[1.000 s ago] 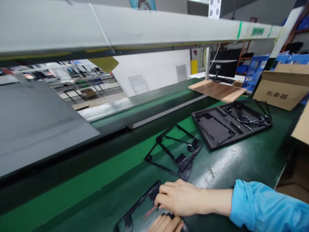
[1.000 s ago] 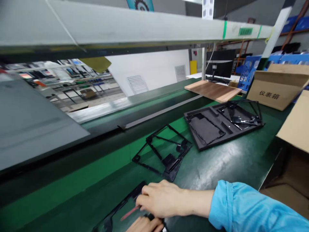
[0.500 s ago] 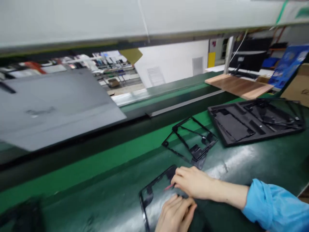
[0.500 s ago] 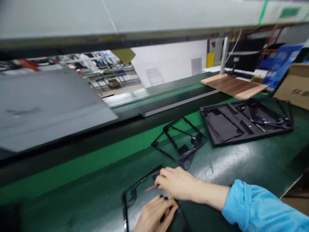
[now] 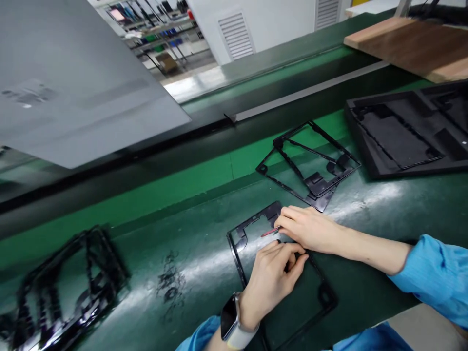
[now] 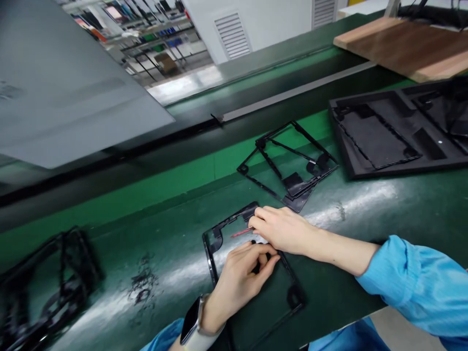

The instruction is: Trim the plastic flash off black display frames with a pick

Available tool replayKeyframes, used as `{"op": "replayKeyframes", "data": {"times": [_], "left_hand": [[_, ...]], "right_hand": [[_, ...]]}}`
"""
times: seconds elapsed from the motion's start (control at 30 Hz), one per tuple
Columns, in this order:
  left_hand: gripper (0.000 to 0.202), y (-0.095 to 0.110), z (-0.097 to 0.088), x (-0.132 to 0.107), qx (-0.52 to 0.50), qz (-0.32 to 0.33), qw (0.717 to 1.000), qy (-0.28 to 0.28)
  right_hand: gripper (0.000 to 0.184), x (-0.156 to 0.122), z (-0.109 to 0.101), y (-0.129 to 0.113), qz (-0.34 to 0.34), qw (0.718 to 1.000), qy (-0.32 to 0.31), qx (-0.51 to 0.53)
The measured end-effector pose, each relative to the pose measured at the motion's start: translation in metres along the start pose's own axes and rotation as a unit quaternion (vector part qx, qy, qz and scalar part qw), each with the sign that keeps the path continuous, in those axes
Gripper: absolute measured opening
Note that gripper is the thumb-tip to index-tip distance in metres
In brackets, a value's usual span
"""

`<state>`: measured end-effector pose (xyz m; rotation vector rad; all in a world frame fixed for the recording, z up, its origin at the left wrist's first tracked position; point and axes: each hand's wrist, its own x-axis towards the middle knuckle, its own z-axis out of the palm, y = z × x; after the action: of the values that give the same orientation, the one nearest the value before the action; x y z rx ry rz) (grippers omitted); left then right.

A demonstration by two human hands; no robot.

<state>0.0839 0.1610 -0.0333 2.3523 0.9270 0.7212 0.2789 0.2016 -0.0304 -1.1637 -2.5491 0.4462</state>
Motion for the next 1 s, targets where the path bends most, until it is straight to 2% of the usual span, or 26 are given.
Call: {"op": "replayKeyframes", "data": {"times": [0.2, 0.43, 0.83, 0.93, 1.0], "left_hand": [[0.013, 0.003, 0.000, 0.003, 0.015, 0.013, 1.000, 0.001], [0.019, 0.010, 0.007, 0.004, 0.109, 0.071, 0.991, 0.028], [0.018, 0.011, 0.007, 0.001, 0.079, 0.045, 0.996, 0.003], [0.016, 0.011, -0.005, 0.002, 0.041, 0.009, 0.999, -0.009], [0.014, 0.007, -0.024, -0.001, 0.009, -0.045, 0.999, -0.002]], "right_hand": [[0.009, 0.001, -0.001, 0.000, 0.002, 1.000, 0.006, 0.004], [0.010, 0.002, -0.002, -0.001, 0.008, 1.000, 0.001, 0.004], [0.009, 0.002, -0.002, -0.004, 0.019, 1.000, -0.001, -0.012], [0.010, 0.002, -0.001, -0.003, 0.018, 1.000, 0.006, -0.013], [0.011, 0.002, 0.000, -0.002, 0.015, 1.000, 0.008, -0.013]]}}
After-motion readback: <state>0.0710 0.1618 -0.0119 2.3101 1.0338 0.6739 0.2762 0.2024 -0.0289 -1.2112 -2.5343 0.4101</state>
